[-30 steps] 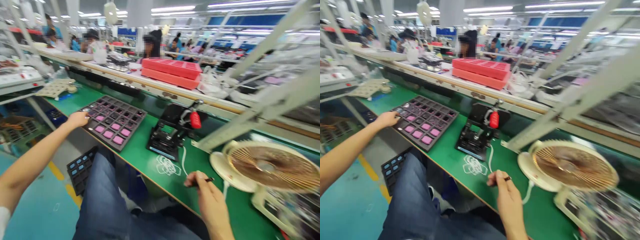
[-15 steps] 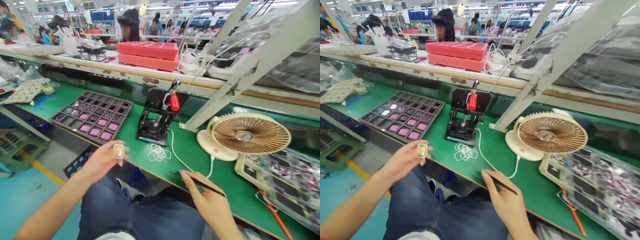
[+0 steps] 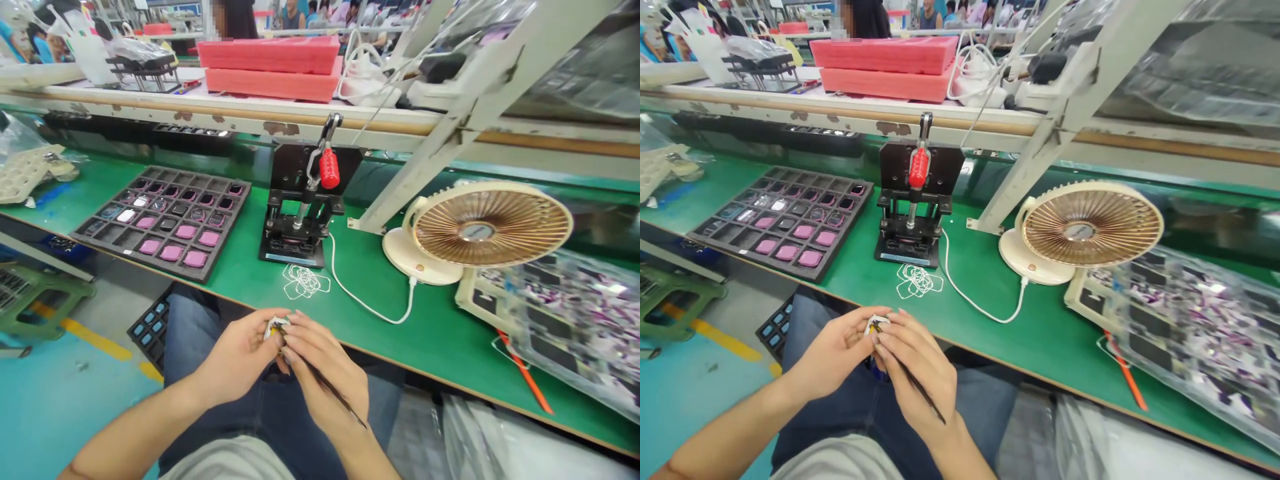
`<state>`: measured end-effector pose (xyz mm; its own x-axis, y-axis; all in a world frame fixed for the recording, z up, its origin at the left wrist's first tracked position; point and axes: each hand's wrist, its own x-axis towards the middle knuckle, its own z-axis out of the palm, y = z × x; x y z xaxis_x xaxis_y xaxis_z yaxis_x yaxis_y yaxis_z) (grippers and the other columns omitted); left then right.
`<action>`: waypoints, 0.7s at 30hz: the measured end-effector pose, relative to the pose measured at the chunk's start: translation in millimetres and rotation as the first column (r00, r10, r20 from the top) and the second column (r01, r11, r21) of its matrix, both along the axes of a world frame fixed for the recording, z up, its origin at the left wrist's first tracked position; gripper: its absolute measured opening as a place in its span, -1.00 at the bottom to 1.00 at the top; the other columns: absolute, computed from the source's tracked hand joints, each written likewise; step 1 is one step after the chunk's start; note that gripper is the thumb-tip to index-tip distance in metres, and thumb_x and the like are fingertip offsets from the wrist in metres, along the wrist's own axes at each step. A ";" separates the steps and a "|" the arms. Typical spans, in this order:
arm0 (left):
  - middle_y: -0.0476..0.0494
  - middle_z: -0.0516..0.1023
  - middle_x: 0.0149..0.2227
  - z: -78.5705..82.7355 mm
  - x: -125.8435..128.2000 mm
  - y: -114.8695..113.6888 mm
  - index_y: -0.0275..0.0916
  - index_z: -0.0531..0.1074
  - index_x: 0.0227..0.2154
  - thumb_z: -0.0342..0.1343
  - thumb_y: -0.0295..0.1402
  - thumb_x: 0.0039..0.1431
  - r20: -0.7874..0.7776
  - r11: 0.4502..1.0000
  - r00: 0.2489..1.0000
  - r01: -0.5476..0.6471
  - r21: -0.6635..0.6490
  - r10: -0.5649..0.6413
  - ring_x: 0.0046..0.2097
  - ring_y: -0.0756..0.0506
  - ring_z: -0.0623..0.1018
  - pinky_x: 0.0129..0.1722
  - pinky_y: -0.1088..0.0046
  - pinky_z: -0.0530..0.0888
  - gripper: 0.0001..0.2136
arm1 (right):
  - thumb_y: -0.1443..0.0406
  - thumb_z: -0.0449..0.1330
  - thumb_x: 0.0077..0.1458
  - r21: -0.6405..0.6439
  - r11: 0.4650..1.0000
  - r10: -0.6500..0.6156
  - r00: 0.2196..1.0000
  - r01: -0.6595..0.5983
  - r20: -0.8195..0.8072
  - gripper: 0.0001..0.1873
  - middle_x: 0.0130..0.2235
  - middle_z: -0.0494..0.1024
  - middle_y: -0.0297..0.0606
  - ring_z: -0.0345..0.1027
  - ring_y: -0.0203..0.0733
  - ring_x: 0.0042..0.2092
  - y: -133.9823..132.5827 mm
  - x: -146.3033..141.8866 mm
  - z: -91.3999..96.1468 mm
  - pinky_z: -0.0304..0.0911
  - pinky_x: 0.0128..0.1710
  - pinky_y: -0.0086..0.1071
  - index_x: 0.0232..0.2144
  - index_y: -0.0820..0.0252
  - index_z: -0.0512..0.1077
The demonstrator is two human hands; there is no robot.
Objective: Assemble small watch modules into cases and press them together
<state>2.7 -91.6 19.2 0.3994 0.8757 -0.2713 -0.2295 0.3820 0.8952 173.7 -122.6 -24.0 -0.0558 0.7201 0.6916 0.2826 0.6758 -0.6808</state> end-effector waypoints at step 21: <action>-0.13 0.65 -0.23 -7.7 -4.3 1.5 -0.29 0.55 0.12 0.42 -0.03 0.20 -0.022 1.000 1.000 0.005 -0.005 -0.005 -0.34 -0.03 0.63 -0.24 0.38 0.63 -0.44 | 0.64 0.30 0.21 -0.004 0.999 0.034 0.994 -0.034 0.108 -0.43 0.15 0.63 -0.13 0.50 0.12 0.25 -3.0 7.1 -13.3 0.57 0.19 0.06 0.17 0.09 0.58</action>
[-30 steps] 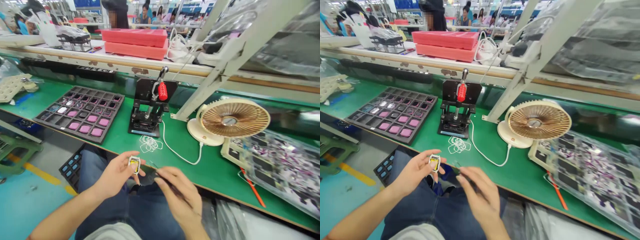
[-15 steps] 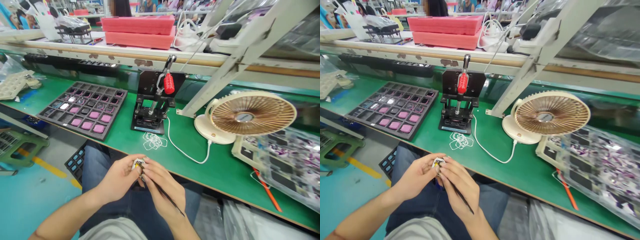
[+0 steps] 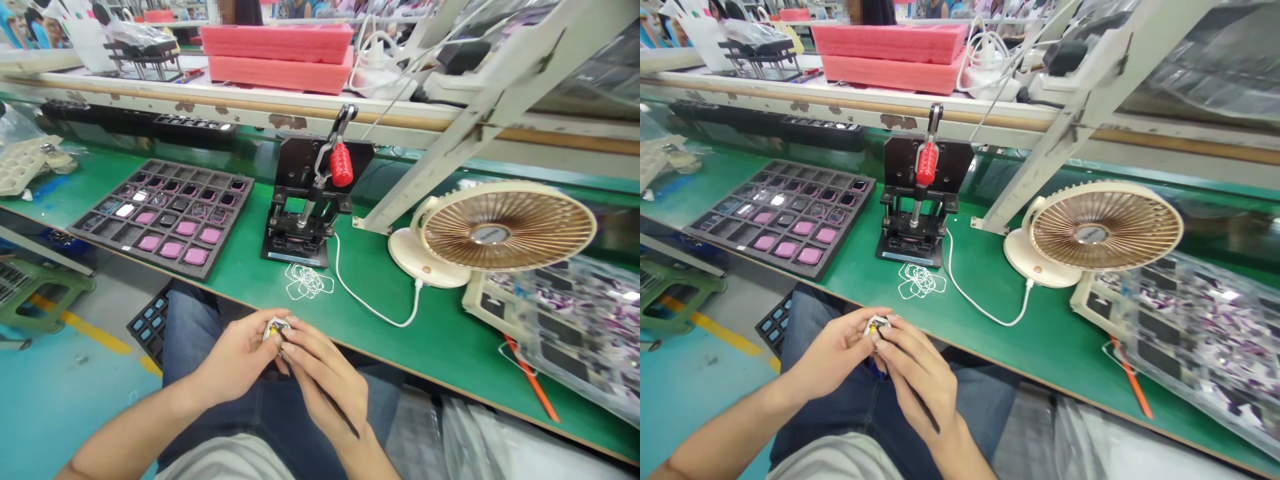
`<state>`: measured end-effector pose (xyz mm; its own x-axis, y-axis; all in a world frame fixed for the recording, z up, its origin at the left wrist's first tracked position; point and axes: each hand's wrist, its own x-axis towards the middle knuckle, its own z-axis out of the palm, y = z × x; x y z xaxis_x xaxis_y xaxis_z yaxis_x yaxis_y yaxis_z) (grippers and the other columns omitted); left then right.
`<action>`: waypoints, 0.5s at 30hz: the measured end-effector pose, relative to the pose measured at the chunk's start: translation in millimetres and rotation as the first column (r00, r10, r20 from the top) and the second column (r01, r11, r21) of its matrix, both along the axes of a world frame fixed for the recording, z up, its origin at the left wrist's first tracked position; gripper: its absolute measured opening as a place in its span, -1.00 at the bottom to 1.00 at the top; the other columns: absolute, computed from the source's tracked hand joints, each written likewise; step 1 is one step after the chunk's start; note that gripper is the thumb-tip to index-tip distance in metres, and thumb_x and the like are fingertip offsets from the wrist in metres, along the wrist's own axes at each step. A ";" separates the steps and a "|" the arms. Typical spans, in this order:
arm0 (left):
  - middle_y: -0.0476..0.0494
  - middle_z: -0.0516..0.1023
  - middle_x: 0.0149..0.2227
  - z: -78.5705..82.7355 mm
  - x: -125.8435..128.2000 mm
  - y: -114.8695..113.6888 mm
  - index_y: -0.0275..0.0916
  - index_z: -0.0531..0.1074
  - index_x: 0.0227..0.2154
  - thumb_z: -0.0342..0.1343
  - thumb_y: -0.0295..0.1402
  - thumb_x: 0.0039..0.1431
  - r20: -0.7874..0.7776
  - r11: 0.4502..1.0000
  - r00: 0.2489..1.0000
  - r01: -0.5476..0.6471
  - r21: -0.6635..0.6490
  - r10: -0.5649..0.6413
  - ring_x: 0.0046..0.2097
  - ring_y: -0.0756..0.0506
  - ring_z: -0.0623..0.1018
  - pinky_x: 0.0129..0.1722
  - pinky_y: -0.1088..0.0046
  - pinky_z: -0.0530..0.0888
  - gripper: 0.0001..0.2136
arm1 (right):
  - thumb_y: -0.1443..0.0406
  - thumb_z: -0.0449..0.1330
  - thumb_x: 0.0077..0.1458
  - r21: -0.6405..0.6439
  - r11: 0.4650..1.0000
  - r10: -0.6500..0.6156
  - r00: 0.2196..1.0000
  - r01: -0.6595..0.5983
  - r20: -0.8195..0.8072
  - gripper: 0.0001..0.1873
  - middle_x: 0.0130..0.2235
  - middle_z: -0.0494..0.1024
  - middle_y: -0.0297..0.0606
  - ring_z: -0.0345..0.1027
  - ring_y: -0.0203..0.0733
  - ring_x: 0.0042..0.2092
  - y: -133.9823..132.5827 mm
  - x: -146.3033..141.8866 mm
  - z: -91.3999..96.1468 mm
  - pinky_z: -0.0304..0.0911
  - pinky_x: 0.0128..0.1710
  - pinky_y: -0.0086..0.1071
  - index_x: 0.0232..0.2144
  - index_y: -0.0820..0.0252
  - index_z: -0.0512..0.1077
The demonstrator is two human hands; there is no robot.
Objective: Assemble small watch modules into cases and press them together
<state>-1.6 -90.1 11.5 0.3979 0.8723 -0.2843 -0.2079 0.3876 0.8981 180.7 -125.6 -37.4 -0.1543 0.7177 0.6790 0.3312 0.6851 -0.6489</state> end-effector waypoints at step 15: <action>-0.52 0.67 0.08 -19.9 -0.9 23.5 -0.40 0.53 0.13 0.33 -0.39 0.32 0.340 0.953 0.921 -0.089 -0.291 0.190 -0.04 -0.30 0.72 -0.05 0.19 0.62 -0.63 | 0.53 0.35 0.24 -0.008 0.906 -0.413 0.882 0.423 -0.225 -0.66 0.08 0.68 -0.14 0.65 0.05 0.04 20.0 3.3 -11.4 0.61 0.07 0.00 -0.02 0.08 0.66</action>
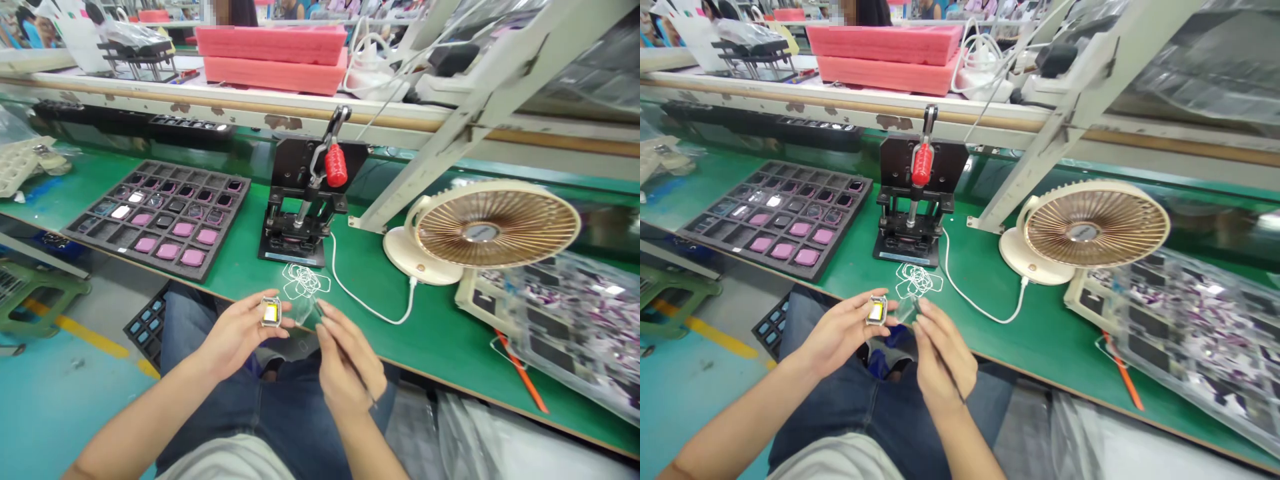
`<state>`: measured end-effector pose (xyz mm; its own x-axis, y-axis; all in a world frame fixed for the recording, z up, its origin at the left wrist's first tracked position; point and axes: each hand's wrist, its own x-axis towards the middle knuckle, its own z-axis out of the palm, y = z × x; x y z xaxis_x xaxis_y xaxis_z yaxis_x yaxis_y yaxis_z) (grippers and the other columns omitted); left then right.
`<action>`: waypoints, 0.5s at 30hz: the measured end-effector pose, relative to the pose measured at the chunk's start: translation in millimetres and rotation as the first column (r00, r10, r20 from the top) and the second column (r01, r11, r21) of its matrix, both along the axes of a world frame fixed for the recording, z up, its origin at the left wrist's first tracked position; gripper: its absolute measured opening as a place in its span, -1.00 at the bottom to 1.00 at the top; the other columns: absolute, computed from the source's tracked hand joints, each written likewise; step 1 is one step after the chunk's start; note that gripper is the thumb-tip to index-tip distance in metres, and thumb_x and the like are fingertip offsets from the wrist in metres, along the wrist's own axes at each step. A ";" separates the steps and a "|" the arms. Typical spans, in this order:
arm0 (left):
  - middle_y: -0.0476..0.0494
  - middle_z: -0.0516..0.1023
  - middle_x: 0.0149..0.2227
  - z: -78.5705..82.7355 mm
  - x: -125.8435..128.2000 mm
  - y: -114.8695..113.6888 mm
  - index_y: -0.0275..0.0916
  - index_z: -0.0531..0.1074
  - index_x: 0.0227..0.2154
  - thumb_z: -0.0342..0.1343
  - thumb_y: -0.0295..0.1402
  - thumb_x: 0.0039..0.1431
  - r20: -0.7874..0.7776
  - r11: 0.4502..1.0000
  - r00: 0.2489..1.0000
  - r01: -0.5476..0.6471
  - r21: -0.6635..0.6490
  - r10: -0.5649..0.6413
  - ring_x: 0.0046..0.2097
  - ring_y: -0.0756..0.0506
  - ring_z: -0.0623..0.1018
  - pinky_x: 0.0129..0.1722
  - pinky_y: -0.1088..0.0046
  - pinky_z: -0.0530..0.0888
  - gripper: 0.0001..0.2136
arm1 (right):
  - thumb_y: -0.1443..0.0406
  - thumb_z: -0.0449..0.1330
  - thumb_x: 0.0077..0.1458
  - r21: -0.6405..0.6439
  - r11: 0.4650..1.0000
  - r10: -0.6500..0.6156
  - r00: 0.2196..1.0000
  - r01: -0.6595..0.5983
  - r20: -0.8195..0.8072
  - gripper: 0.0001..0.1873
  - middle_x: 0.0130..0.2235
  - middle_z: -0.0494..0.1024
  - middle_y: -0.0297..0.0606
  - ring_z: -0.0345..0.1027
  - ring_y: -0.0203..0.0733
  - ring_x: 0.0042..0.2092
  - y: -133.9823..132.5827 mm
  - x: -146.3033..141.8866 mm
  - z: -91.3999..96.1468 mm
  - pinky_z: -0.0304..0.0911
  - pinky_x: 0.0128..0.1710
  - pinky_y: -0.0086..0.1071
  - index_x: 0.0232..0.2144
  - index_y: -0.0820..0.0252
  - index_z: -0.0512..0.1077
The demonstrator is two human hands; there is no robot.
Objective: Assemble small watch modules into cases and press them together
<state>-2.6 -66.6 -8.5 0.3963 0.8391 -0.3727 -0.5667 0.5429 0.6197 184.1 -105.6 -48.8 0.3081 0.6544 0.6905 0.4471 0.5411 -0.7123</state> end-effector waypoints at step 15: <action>-0.46 0.66 0.14 -5.2 -5.9 6.3 -0.30 0.55 0.20 0.38 -0.38 0.28 -0.088 1.000 0.996 -0.012 -0.026 0.010 0.00 -0.26 0.72 -0.09 0.31 0.68 -0.55 | 0.21 0.04 0.53 -0.365 0.930 0.143 0.883 0.034 0.448 -0.72 -0.12 0.62 -0.11 0.51 -0.08 -0.08 23.2 64.2 33.5 0.43 -0.06 -0.21 -0.02 0.18 0.52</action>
<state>-8.4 -60.3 -13.7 0.3517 0.8327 -0.4277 -0.5166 0.5536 0.6532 248.3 -82.4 -15.2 -0.0293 0.8861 0.4625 0.7470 0.3269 -0.5789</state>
